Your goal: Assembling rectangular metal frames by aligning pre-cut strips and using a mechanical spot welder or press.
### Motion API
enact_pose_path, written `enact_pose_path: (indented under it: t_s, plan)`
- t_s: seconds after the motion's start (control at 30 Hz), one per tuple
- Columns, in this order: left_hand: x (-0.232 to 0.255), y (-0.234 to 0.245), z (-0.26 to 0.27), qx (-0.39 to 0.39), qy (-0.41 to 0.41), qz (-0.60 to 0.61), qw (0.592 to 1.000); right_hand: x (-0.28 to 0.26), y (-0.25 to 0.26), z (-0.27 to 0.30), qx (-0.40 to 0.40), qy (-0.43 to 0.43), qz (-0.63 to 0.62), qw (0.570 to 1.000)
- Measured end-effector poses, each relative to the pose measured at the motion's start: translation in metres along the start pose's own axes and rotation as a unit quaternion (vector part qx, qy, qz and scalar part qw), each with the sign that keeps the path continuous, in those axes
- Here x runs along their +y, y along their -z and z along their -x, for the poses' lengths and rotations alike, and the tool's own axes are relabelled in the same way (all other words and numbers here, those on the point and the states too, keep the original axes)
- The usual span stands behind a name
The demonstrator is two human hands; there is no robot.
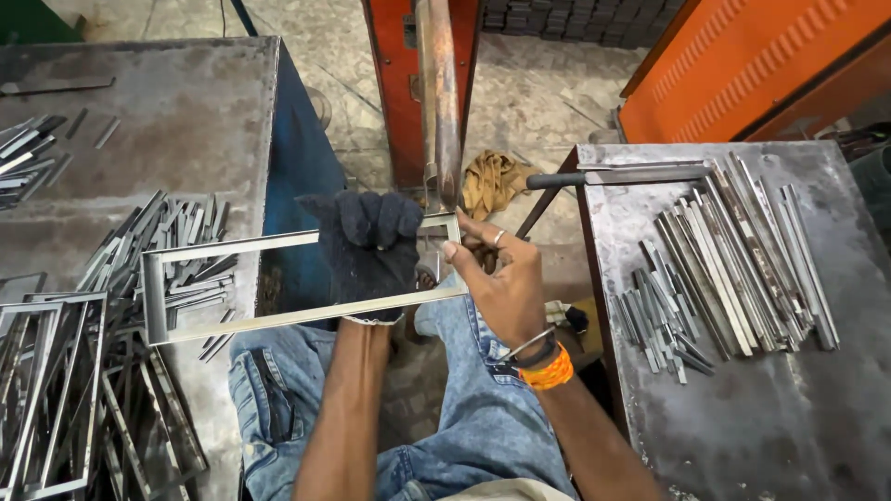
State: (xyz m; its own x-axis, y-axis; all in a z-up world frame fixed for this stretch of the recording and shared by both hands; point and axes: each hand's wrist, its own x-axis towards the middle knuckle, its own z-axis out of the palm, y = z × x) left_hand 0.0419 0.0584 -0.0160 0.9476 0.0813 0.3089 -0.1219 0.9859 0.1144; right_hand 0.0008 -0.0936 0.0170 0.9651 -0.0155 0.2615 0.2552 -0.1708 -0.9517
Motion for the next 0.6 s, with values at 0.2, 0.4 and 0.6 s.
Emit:
enact_pose_path:
  t_s: [0.2,0.4,0.6]
  plan:
    - [-0.001,0.01,-0.002,-0.012,-0.018,-0.024,0.999,0.012,0.0,-0.001,0.008,-0.027,0.019,0.999]
    - [0.0,0.009,-0.004,-0.028,-0.015,-0.024,0.999,0.008,-0.001,-0.002,0.003,0.02,0.021,1.0]
    - [0.002,0.01,-0.007,-0.013,-0.005,-0.005,1.0,0.01,-0.005,-0.003,0.021,-0.009,-0.01,1.0]
